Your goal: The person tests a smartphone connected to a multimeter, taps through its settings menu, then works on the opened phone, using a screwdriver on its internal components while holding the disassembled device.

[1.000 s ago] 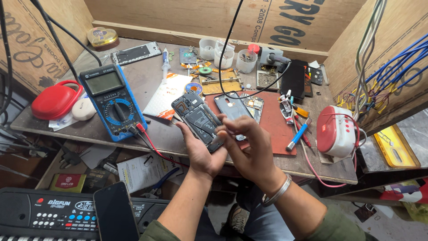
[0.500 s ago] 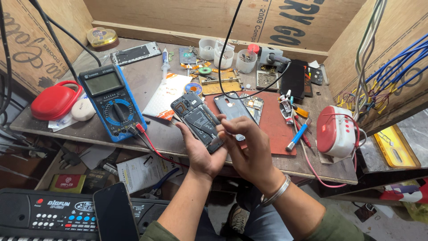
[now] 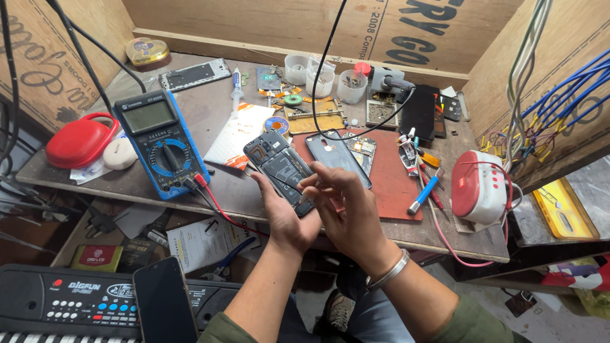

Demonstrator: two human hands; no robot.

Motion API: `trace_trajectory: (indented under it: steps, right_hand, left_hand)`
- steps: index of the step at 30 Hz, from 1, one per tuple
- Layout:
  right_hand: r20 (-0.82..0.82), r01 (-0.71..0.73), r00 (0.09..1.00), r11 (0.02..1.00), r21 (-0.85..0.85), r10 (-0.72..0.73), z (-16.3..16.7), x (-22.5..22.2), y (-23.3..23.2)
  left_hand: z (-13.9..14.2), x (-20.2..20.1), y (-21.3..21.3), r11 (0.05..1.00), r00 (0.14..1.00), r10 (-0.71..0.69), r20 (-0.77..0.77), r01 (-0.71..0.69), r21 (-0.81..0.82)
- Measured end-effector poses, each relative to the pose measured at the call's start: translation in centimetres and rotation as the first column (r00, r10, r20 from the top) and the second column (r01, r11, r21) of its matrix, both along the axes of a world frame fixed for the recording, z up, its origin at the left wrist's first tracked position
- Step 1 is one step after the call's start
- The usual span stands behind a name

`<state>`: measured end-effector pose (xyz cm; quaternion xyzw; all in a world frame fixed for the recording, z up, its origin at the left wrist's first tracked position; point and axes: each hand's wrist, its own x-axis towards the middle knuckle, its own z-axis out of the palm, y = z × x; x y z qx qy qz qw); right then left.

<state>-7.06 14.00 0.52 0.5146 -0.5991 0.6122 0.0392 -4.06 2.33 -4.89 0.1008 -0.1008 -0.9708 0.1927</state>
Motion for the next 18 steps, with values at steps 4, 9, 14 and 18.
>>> trace_trajectory:
  steps: [4, 9, 14, 18]
  right_hand:
    - [-0.039, 0.023, 0.999, 0.998, 0.053, -0.021, -0.8, 0.0, 0.4]
    - [0.037, 0.002, 0.999, 0.991, -0.13, 0.003, -2.1, -0.4, 1.3]
    - [0.326, 0.291, 0.92, 0.935, -0.2, -0.217, -2.4, -4.2, 3.4]
    - [0.273, 0.299, 0.929, 0.943, -0.146, -0.252, -3.4, -6.0, 3.8]
  left_hand:
    - [-0.3, -0.2, 0.0, 0.993, 0.986, -0.114, 0.12, 0.115, 0.003]
    - [-0.2, -0.4, 0.3, 1.0, 0.979, -0.02, -0.201, 0.016, -0.024]
    - [0.7, -0.2, 0.6, 0.996, 0.993, 0.039, -0.113, -0.048, -0.078]
    - [1.3, -0.2, 0.9, 0.992, 0.99, 0.043, -0.138, -0.059, -0.109]
